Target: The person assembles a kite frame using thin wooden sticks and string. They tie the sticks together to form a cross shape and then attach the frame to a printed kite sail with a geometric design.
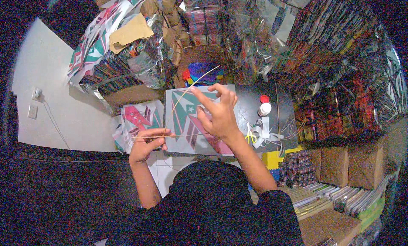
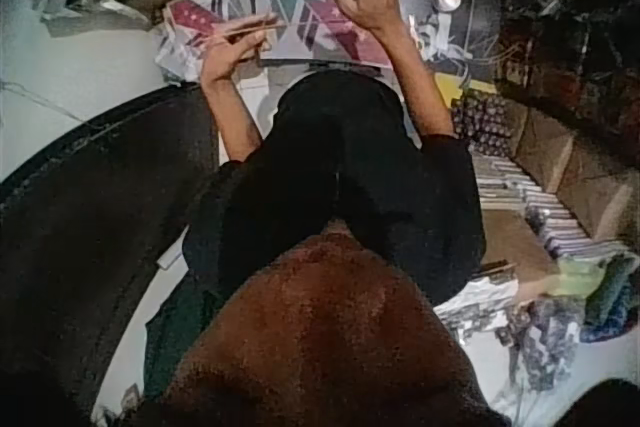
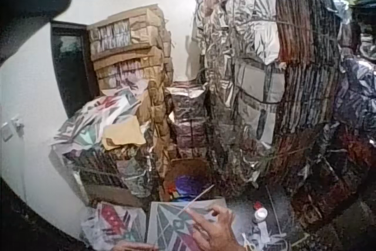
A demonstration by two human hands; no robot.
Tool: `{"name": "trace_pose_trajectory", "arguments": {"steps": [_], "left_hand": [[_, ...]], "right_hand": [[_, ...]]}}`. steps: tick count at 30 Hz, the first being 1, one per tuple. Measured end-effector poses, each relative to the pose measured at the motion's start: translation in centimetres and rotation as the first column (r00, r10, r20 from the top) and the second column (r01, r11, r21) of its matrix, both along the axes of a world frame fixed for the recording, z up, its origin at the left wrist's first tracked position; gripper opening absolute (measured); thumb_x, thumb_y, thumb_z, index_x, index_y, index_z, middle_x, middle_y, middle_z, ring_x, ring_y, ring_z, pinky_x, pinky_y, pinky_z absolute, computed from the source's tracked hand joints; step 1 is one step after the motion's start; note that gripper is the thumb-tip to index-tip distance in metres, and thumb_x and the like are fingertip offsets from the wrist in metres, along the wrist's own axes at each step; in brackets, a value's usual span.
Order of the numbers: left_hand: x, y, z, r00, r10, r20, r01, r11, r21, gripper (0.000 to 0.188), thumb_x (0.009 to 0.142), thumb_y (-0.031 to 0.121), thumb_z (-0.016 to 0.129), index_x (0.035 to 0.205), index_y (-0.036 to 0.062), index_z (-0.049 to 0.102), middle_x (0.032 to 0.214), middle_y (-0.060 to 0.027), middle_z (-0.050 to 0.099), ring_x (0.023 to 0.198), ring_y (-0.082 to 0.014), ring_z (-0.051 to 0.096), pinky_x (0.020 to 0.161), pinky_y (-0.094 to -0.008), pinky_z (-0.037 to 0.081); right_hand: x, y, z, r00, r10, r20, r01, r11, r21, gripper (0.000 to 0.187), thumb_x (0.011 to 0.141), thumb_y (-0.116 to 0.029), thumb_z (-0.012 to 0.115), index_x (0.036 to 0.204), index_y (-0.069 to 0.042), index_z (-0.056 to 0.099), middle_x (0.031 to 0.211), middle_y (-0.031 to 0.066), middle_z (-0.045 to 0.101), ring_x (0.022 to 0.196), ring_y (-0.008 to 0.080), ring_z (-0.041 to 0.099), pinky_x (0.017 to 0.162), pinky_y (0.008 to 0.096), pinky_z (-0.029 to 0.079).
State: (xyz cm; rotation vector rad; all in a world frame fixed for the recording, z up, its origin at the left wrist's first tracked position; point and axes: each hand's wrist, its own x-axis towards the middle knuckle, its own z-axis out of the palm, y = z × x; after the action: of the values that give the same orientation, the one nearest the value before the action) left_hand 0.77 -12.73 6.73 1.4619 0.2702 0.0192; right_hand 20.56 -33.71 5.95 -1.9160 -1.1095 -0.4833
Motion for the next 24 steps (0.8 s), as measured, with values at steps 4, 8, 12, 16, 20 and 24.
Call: {"name": "trace_pose_trajectory", "arguments": {"steps": [4,8,12,16,20,24], "left_hand": [[0.1,0.1,-0.1,1.0,0.001,0.003,-0.001,1.0,-0.001,0.037,0.089,0.004,0.068,0.125,-0.0058,0.064,0.111,-0.018,0.072,0.078,-0.0122,0.065,0.071,-0.0267,0.056],[0.3,0.1,0.0,0.999,-0.012,0.03,0.012,1.0,0.009,0.037,0.09,0.003,0.067,0.125,-0.0054,0.064,0.111,-0.0174,0.072,0.075,-0.0118,0.065,0.07,-0.0265,0.056],[0.3,0.3,0.0,0.999,-0.027,0.033,0.027,1.0,0.016,0.036,0.09,0.002,0.067,0.125,-0.0056,0.064,0.111,-0.0171,0.072,0.074,-0.0118,0.065,0.07,-0.0266,0.055],[0.4,0.4,0.0,0.999,-0.036,0.039,0.035,0.999,0.014,0.036,0.089,0.002,0.066,0.124,-0.006,0.064,0.111,-0.017,0.072,0.074,-0.0118,0.065,0.071,-0.027,0.055],[0.6,0.5,-0.1,0.999,-0.034,0.03,0.033,0.999,0.037,0.036,0.089,0.002,0.067,0.124,-0.0061,0.064,0.111,-0.0169,0.072,0.073,-0.012,0.065,0.071,-0.0276,0.055],[0.7,0.5,0.1,0.999,-0.031,0.028,0.03,0.999,0.026,0.036,0.089,0.003,0.068,0.124,-0.0059,0.065,0.111,-0.0169,0.072,0.073,-0.0122,0.065,0.071,-0.0278,0.055]], "right_hand": [[0.0,0.1,0.1,1.0,0.024,0.017,-0.024,1.0,0.007,0.057,0.078,-0.016,0.069,0.134,-0.024,0.064,0.12,0.0126,0.044,0.1,0.0276,0.04,0.092,0.0411,0.033],[0.6,-0.1,0.0,1.0,-0.024,0.014,0.024,1.0,0.001,0.057,0.078,-0.016,0.069,0.134,-0.024,0.064,0.119,0.0124,0.045,0.1,0.0273,0.04,0.093,0.0406,0.033],[1.8,-0.2,-0.6,0.995,-0.095,0.008,0.094,0.995,0.032,0.058,0.079,-0.019,0.069,0.136,-0.027,0.062,0.12,0.0106,0.045,0.103,0.0277,0.04,0.093,0.0418,0.032],[2.9,-0.5,-0.6,0.985,-0.172,-0.003,0.172,0.985,0.028,0.058,0.08,-0.022,0.067,0.137,-0.029,0.06,0.121,0.0099,0.044,0.105,0.0284,0.04,0.095,0.0428,0.031],[3.2,-0.6,-0.5,0.982,-0.188,0.0,0.187,0.982,0.035,0.057,0.082,-0.023,0.066,0.138,-0.029,0.06,0.121,0.0103,0.044,0.105,0.0285,0.04,0.094,0.0426,0.031],[2.1,-0.2,0.0,0.992,-0.125,-0.017,0.125,0.992,0.026,0.057,0.081,-0.023,0.068,0.138,-0.029,0.06,0.121,0.0109,0.044,0.104,0.0284,0.04,0.094,0.0423,0.031]]}}
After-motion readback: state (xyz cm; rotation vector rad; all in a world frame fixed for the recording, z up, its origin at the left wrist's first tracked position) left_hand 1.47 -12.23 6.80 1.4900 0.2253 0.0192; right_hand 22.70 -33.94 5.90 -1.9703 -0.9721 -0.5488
